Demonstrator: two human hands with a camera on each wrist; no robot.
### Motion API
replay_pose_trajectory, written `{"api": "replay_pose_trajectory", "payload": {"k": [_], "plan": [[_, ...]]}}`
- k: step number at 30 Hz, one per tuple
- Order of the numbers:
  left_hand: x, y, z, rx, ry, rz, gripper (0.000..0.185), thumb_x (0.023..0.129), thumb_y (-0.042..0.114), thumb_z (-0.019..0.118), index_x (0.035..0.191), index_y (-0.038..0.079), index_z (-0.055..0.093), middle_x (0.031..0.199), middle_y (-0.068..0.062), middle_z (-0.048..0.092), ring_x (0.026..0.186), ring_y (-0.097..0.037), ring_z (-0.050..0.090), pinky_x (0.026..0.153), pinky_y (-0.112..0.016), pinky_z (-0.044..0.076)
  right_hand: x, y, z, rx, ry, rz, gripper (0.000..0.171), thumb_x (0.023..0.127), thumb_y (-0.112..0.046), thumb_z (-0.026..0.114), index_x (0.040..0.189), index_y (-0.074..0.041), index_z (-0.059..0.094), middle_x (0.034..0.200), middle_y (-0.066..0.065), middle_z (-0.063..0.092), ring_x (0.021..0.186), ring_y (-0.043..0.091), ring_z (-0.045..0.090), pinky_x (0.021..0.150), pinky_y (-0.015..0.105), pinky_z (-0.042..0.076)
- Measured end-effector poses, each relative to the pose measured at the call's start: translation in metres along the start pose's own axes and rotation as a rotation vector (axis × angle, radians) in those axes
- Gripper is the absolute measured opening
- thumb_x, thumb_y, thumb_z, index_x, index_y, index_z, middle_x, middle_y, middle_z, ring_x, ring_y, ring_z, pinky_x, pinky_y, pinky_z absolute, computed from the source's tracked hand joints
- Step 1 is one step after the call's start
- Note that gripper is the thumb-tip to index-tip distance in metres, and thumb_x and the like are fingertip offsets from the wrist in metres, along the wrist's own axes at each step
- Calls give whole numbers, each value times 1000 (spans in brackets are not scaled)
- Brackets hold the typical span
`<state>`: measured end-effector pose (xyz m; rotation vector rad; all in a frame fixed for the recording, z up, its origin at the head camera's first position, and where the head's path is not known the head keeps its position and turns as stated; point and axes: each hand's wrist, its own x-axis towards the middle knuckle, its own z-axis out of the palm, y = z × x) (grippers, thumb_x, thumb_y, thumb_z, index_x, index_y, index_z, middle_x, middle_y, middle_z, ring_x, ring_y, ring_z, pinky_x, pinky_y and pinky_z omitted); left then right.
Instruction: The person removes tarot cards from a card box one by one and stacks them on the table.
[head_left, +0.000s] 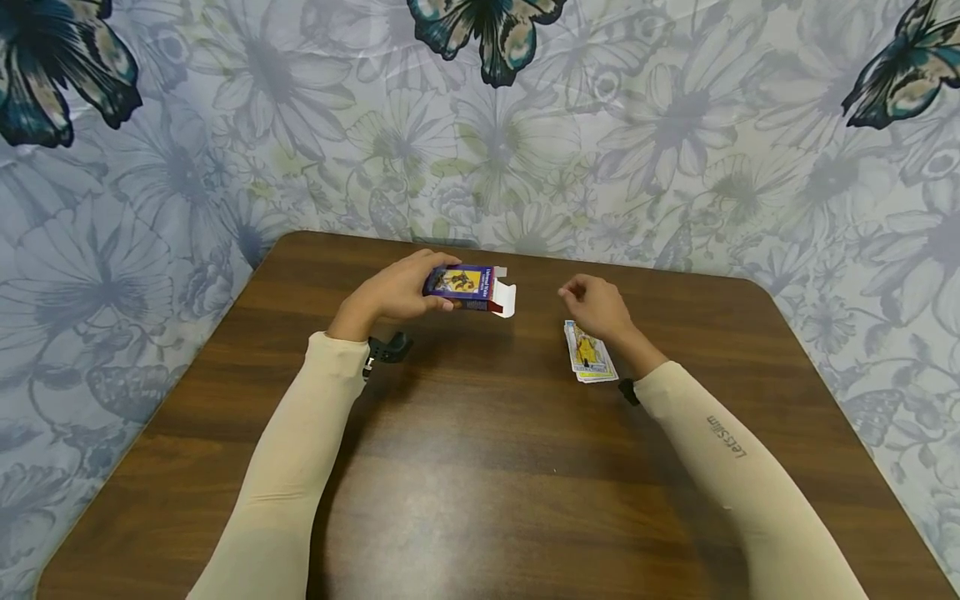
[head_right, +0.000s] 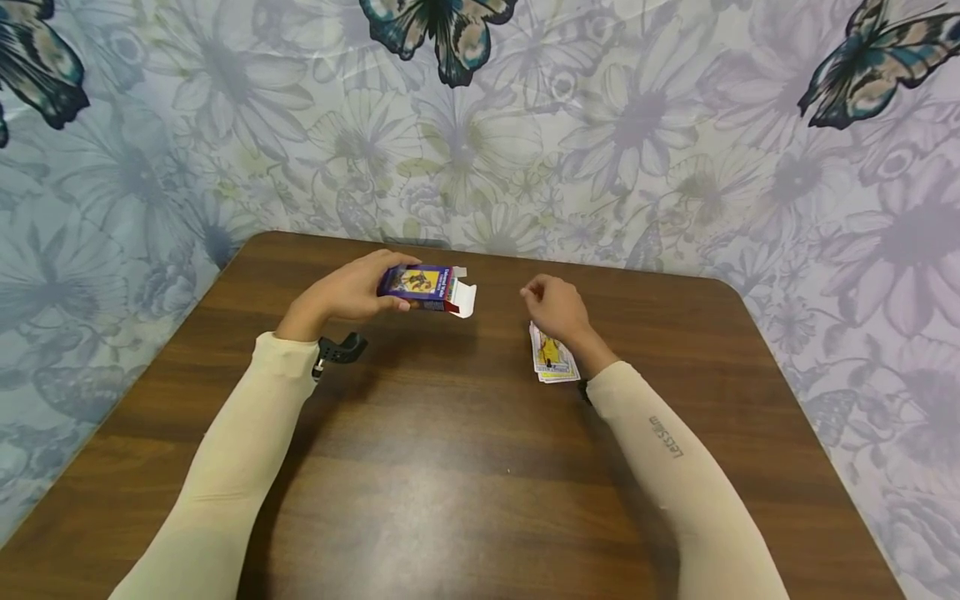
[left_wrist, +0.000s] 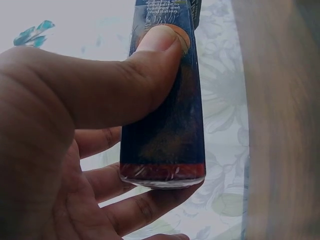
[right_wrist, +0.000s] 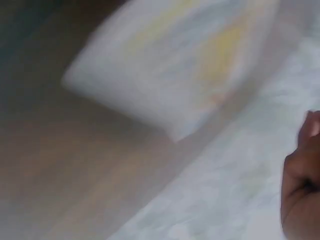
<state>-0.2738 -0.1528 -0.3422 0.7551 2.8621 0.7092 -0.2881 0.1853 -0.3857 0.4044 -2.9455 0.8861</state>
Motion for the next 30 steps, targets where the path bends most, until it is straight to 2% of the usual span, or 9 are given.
{"api": "replay_pose_trajectory", "payload": {"k": [2,4,6,9,11,16,24,30], "plan": [[0,1,0,-1,2,0,71,86,35,76,147,20,42,142,-12,47,120,-26,48,105,-48,40,2,-24,2,146,-3,-52,30,102,-30,54,111,-6,68,99,12,70,86,25,63,71,36,49],[0,1,0,-5,3,-1,71,86,34,76,147,20,42,142,-12,47,120,-26,48,105,-48,40,3,-45,4,277,-47,-62,28,100,-29,56,108,-5,69,93,9,69,81,20,61,68,31,48],[0,1,0,-9,2,-7,70,86,35,76,146,20,42,141,-11,47,120,-26,48,105,-48,40,4,-63,8,400,-122,-29,27,100,-26,58,107,-3,68,86,7,69,69,15,56,61,26,43],[0,1,0,-13,-2,-12,70,87,35,75,147,21,42,141,-11,47,119,-26,49,104,-48,41,6,-79,15,488,-216,59,27,98,-25,60,104,0,68,74,3,68,52,8,43,50,22,35],[1,1,1,-12,-5,-12,70,87,35,75,147,21,42,141,-11,47,118,-26,49,104,-48,42,8,-84,19,509,-260,113,27,98,-25,60,104,1,66,71,2,68,46,7,37,46,22,31],[2,2,2,-6,-5,-9,71,87,35,75,148,20,41,140,-11,47,119,-26,50,105,-48,42,11,-89,28,456,-289,180,27,96,-25,58,102,0,65,71,1,63,46,7,35,44,23,29],[0,2,0,4,-7,6,71,87,35,75,147,19,42,142,-12,46,121,-27,49,106,-49,40,9,-88,30,428,-310,195,30,98,-28,59,92,-1,69,80,13,65,47,7,35,45,23,30],[0,1,-1,1,-1,8,70,87,33,76,146,18,42,141,-12,47,120,-26,49,105,-48,40,7,-81,23,463,-316,200,32,96,-33,63,86,-3,67,65,0,58,43,6,30,43,23,27]]}}
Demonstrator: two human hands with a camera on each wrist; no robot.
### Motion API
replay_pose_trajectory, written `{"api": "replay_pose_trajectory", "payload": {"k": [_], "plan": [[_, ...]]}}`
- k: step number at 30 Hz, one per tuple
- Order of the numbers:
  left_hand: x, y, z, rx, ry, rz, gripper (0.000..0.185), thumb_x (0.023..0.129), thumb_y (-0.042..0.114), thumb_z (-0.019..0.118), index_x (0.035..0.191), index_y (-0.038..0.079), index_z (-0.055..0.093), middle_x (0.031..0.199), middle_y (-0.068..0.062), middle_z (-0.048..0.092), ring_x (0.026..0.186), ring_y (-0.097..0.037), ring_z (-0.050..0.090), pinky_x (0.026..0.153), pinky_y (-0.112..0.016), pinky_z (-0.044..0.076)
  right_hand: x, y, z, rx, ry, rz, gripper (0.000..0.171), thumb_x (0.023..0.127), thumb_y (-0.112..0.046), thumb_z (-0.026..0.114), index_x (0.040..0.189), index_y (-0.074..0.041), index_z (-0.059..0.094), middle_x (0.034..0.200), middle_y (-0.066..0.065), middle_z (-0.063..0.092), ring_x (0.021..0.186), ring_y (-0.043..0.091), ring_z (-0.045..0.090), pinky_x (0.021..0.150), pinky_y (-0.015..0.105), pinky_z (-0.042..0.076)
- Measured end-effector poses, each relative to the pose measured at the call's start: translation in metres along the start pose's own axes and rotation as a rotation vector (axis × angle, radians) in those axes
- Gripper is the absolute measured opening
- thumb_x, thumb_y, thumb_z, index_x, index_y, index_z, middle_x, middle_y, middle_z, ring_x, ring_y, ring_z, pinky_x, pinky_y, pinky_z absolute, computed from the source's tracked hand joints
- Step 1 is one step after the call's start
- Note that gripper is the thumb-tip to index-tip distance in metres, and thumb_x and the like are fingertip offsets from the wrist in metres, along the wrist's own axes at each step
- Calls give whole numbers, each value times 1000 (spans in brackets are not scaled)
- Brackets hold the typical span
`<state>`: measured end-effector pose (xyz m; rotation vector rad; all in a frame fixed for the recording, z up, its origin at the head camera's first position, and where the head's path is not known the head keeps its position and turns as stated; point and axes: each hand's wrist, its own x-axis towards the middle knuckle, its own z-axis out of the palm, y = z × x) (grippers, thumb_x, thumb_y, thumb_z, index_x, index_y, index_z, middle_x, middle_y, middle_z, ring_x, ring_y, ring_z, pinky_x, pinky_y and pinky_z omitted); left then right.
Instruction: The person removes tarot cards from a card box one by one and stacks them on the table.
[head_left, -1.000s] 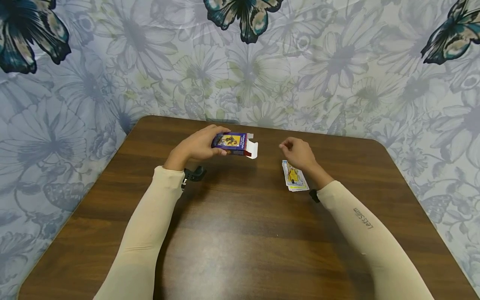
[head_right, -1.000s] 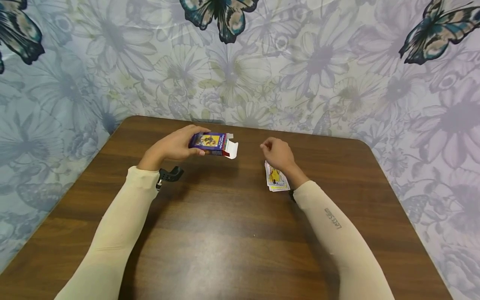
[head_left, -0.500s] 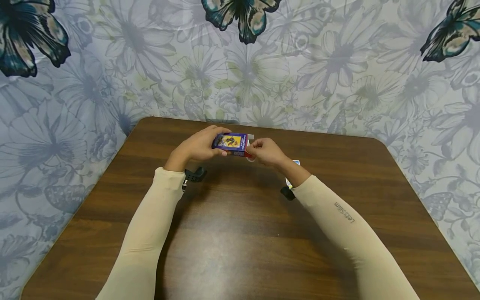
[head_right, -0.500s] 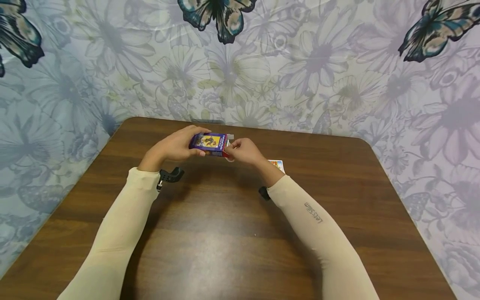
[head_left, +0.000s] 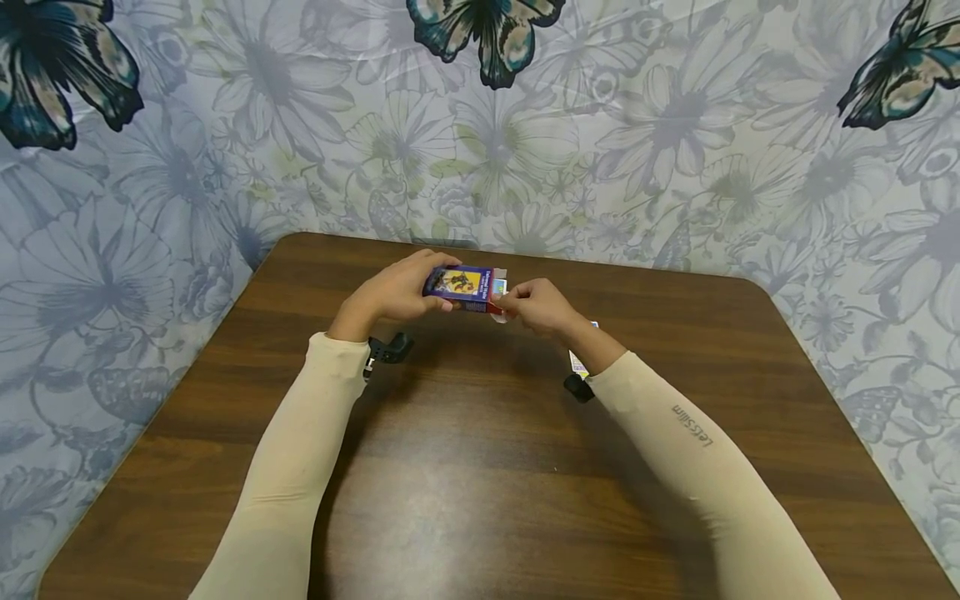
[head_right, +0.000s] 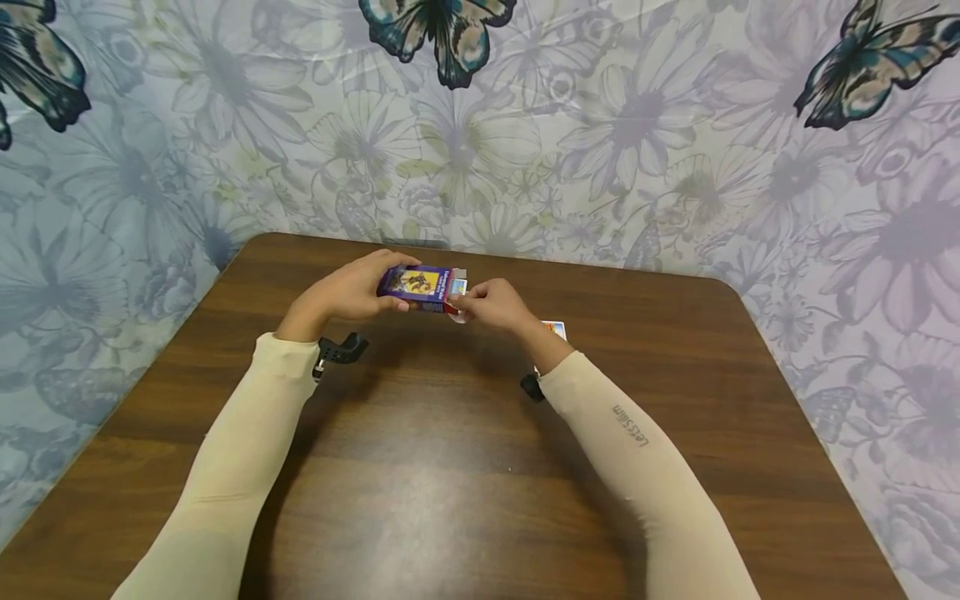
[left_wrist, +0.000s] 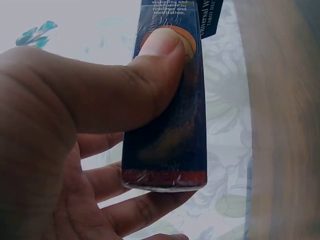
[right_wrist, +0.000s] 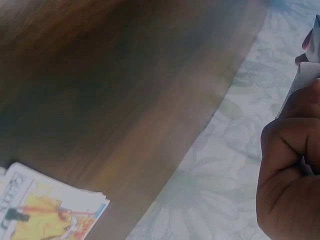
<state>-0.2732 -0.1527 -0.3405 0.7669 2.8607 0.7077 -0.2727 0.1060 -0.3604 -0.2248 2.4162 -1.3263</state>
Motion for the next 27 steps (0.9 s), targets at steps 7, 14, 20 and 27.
{"api": "replay_pose_trajectory", "payload": {"k": [7,14,20,27], "plan": [[-1,-1,-2,0,18,3,69,87,32,76,145,17,43,137,-11,50,119,-25,49,105,-47,40,-3,8,-12,56,0,-24,40,96,-34,63,100,5,66,73,-2,60,42,5,26,42,23,24],[-2,-2,-2,-9,21,3,68,87,31,76,145,17,43,137,-11,50,120,-25,49,105,-47,40,-9,11,-21,16,13,-26,34,97,-35,61,97,-1,67,77,0,60,44,7,28,43,24,26],[-3,-3,-2,-14,27,3,67,88,31,75,145,17,43,138,-11,50,121,-25,49,106,-47,40,-13,17,-32,37,36,-16,34,97,-34,62,98,0,67,78,-1,63,45,6,31,44,23,27],[-3,-2,-3,-17,23,0,67,88,32,75,145,18,43,138,-11,49,120,-25,49,106,-47,40,-17,27,-42,96,44,-11,38,99,-32,59,110,4,64,80,-4,68,42,4,27,44,22,26]]}}
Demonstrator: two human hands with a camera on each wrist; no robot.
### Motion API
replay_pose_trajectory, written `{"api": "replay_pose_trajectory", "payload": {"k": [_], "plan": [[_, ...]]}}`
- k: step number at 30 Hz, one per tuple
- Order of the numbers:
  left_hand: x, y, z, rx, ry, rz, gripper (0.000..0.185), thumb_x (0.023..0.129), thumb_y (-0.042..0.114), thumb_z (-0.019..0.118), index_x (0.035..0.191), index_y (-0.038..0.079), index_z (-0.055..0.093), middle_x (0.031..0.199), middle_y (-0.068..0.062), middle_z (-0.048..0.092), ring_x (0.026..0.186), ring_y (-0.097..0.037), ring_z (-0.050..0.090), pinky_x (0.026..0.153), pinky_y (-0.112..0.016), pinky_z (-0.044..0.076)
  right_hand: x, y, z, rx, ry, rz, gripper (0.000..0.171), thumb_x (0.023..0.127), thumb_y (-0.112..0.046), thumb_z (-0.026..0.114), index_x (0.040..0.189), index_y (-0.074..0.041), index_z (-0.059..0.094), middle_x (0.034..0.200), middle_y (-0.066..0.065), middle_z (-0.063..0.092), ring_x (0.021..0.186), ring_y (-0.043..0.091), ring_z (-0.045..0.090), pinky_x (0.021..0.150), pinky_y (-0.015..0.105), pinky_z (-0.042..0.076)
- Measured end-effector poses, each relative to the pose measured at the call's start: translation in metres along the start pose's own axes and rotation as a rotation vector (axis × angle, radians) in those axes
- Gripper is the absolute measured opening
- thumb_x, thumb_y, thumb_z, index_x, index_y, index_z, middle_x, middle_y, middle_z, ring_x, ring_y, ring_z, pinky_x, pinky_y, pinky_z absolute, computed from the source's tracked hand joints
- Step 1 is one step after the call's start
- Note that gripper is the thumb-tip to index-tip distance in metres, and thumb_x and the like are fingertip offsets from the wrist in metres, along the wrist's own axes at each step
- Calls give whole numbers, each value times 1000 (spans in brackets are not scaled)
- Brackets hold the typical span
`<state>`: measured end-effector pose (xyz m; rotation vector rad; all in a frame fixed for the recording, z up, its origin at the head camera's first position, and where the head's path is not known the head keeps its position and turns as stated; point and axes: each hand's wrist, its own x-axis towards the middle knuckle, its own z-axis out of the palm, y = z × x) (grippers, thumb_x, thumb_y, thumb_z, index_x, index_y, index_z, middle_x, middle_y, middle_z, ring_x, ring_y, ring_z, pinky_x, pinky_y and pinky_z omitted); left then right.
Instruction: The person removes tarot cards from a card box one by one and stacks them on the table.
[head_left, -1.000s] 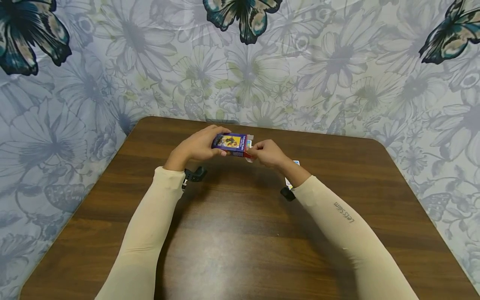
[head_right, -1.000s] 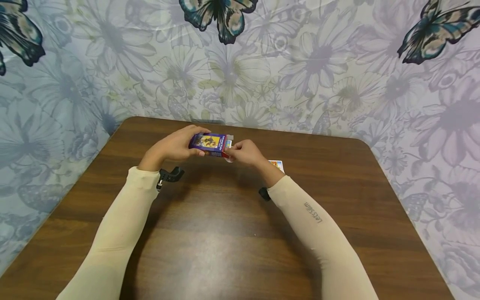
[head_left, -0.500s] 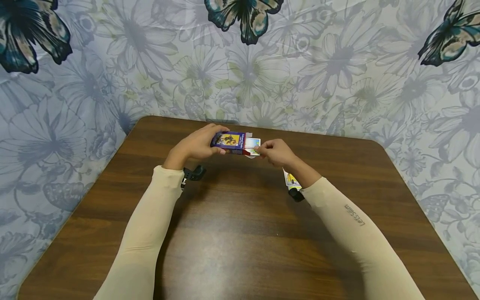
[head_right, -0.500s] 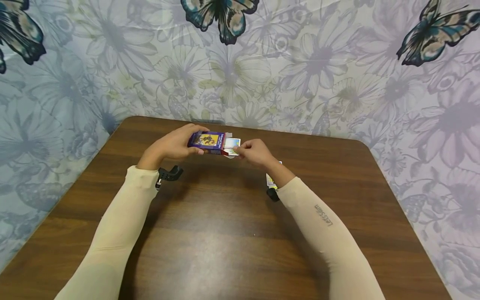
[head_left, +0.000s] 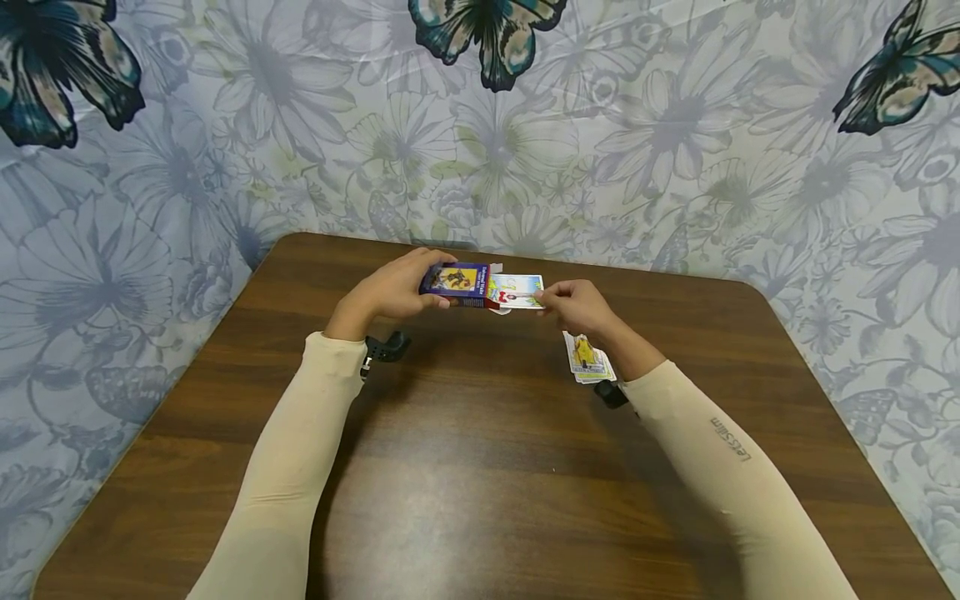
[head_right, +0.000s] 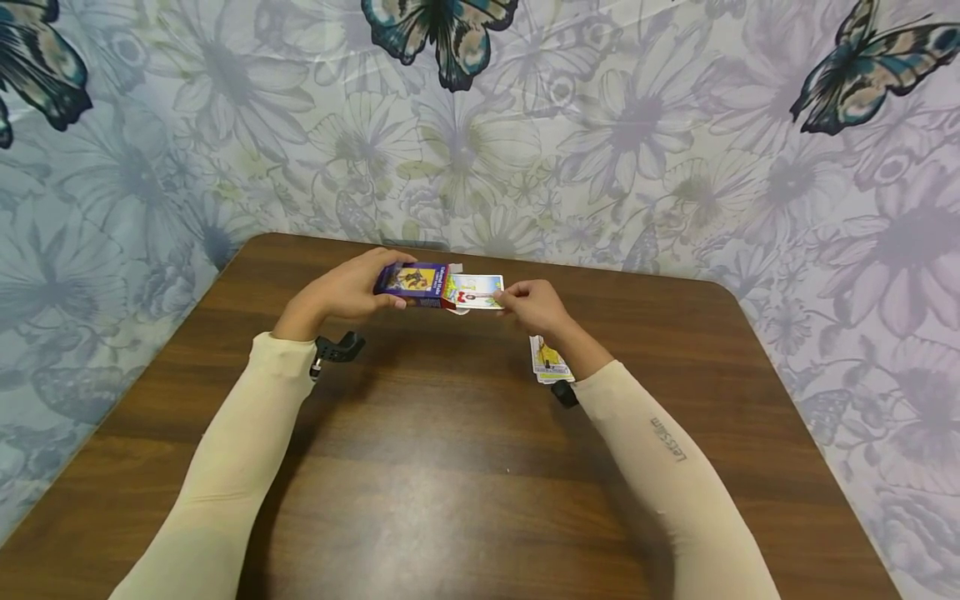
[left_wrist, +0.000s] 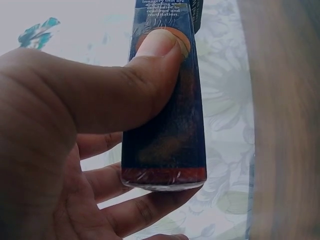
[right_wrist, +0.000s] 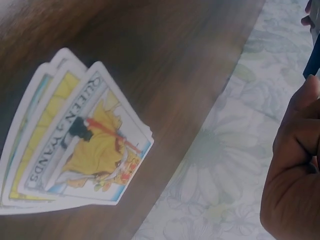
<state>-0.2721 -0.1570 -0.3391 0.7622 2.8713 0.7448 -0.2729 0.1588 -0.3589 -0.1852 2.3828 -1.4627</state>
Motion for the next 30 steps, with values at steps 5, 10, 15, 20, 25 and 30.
{"api": "replay_pose_trajectory", "payload": {"k": [5,10,15,20,25,30], "plan": [[0,0,0,1,-7,-2,68,87,31,76,145,18,42,137,-11,49,119,-25,49,105,-47,40,1,1,-4,-7,57,-8,36,99,-32,59,112,1,65,80,-6,69,42,3,31,44,21,28],[-1,0,1,1,-10,-10,69,87,32,76,146,18,42,137,-11,49,118,-26,49,104,-48,41,-1,-3,-9,-29,110,-26,38,101,-29,56,121,2,64,70,-11,60,44,2,32,45,21,30],[-1,0,1,1,-4,-7,69,87,32,76,146,19,42,138,-11,48,119,-26,49,104,-48,40,-3,-3,-16,-17,145,-54,37,103,-25,53,128,1,62,71,-8,51,47,3,33,47,21,30],[0,0,1,3,-3,-1,69,87,31,76,146,19,42,139,-11,48,120,-26,49,105,-48,40,-2,3,-27,-132,156,-76,37,104,-27,49,130,-4,62,87,0,57,61,12,43,56,23,36],[0,0,1,1,-7,-4,70,87,32,76,146,18,42,140,-12,47,121,-27,48,106,-49,39,-1,14,-41,-311,163,-79,38,104,-30,48,130,-5,63,118,15,63,96,26,54,76,30,44],[0,0,1,0,-7,-3,70,87,31,76,146,18,42,139,-12,48,121,-26,48,106,-48,40,-2,28,-54,-414,194,-56,37,102,-33,53,123,-6,68,118,18,65,103,29,57,83,36,45]]}}
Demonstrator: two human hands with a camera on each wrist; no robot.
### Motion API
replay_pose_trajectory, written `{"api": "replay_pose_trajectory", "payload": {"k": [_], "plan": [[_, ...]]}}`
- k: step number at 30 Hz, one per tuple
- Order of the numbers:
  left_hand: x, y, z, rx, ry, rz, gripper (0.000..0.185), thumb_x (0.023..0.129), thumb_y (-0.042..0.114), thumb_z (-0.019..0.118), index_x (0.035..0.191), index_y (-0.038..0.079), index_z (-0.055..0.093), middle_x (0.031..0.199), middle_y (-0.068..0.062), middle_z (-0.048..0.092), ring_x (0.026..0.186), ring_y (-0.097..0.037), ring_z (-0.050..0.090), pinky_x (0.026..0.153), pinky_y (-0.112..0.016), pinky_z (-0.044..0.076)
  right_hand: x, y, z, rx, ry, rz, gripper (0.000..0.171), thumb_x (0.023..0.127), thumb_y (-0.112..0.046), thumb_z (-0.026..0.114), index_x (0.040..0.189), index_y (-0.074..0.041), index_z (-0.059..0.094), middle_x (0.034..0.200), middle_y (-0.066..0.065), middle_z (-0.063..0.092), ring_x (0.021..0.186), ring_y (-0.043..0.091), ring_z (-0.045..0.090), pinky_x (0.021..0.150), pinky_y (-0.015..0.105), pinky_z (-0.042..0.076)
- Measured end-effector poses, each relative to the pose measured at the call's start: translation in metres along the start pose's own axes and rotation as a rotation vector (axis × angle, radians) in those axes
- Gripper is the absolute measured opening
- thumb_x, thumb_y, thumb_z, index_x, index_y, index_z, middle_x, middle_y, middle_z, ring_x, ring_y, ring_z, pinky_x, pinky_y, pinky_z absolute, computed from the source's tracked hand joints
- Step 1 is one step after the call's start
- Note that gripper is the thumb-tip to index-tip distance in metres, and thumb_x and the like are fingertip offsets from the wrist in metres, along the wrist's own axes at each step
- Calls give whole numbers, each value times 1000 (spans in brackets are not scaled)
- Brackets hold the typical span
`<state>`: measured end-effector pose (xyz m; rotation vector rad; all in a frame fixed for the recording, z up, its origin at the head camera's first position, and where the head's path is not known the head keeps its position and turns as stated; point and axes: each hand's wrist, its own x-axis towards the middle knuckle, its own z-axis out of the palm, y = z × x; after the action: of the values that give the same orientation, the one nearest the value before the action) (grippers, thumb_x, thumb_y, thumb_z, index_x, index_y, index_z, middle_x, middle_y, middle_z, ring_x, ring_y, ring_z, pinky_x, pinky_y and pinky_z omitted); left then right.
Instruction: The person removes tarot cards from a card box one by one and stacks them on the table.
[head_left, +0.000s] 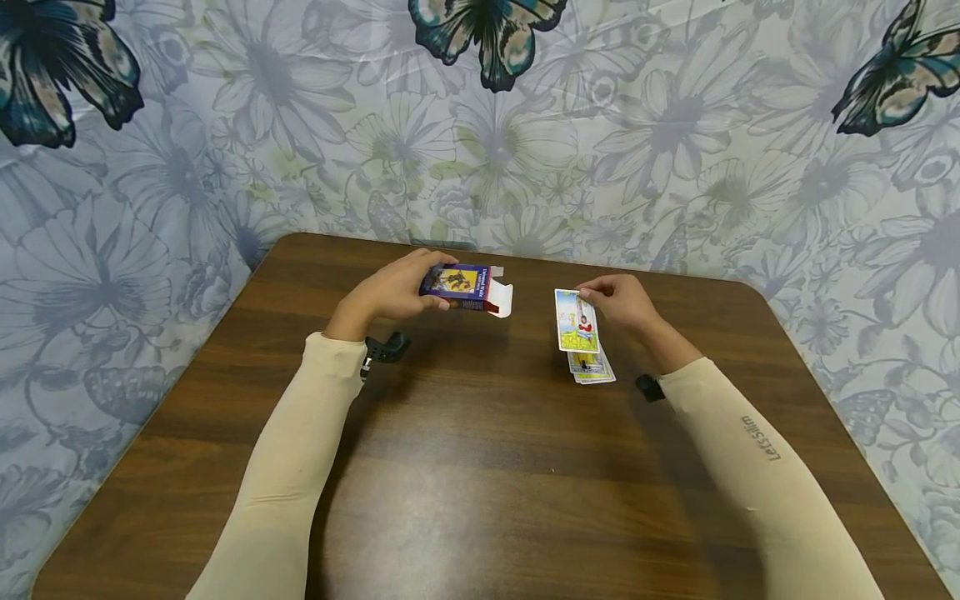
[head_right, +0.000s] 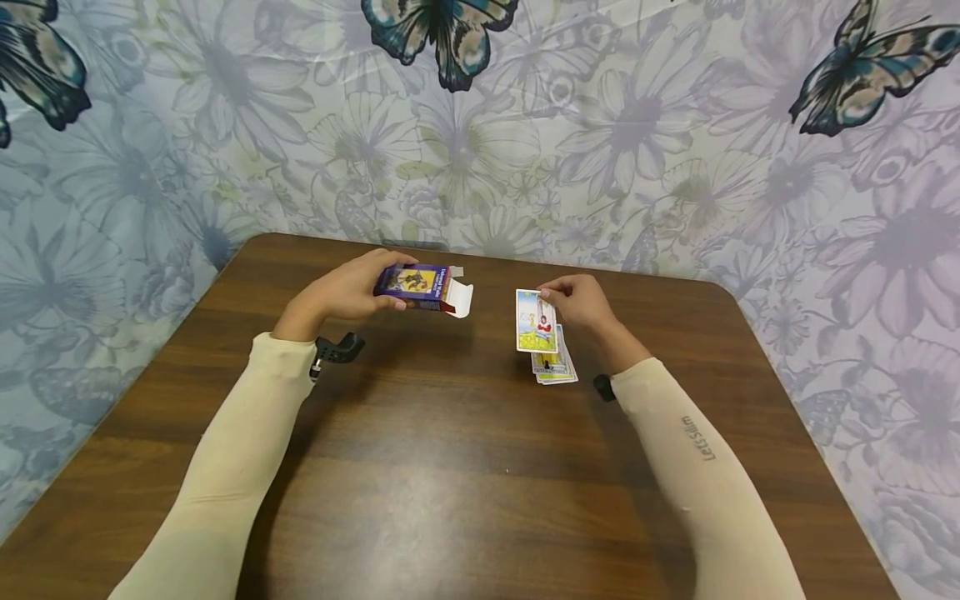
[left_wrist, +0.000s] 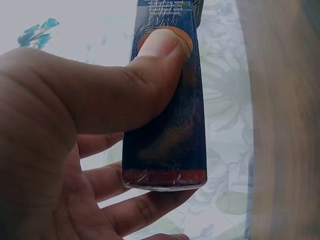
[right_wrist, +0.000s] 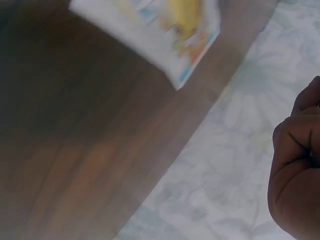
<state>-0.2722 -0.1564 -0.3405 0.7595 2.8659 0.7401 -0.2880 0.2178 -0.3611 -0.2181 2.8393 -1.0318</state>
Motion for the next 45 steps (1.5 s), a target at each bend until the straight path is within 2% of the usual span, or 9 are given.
{"api": "replay_pose_trajectory", "payload": {"k": [7,13,17,25,36,39,41,45], "plan": [[1,-1,0,6,-3,7,70,87,32,76,146,17,42,138,-12,49,119,-26,49,105,-48,40,2,27,1,-33,-29,29,34,100,-32,57,116,-5,70,107,16,67,97,28,58,80,35,46],[1,-1,0,8,-5,4,71,86,33,76,146,19,42,137,-11,49,118,-26,50,104,-47,41,4,43,13,-118,-69,34,28,100,-28,57,108,-4,70,100,13,67,85,23,56,70,31,46],[0,-1,1,7,-5,4,70,86,33,76,146,19,42,137,-11,49,117,-26,50,103,-47,41,3,44,21,-189,-66,54,25,100,-26,57,105,-5,70,97,12,67,82,22,56,68,31,46],[0,2,0,2,-13,-1,70,87,32,76,146,18,42,138,-12,48,118,-26,50,104,-47,41,4,43,32,-287,-21,79,23,98,-25,60,102,-5,72,97,11,70,84,24,61,76,39,47],[0,2,0,4,-15,-5,70,87,32,76,147,18,42,139,-12,47,119,-27,49,105,-48,40,2,37,37,-337,-33,126,19,97,-25,61,99,-7,67,92,9,67,79,21,59,69,35,47],[-1,2,2,7,-22,0,70,87,33,75,147,18,41,137,-12,48,118,-27,50,104,-48,41,2,34,39,-310,-11,112,19,99,-24,58,101,-7,66,93,10,66,78,21,58,66,34,46],[0,1,2,6,-22,6,70,87,33,75,147,18,41,137,-12,48,117,-27,50,104,-47,41,1,26,41,-246,13,63,20,100,-23,56,104,-6,65,96,11,66,78,23,58,67,34,45],[-1,1,0,6,-12,5,71,87,33,76,147,18,41,137,-12,48,117,-27,50,103,-48,41,-1,-8,50,12,14,-103,25,101,-23,55,112,-2,64,103,16,65,88,26,59,73,34,46]]}}
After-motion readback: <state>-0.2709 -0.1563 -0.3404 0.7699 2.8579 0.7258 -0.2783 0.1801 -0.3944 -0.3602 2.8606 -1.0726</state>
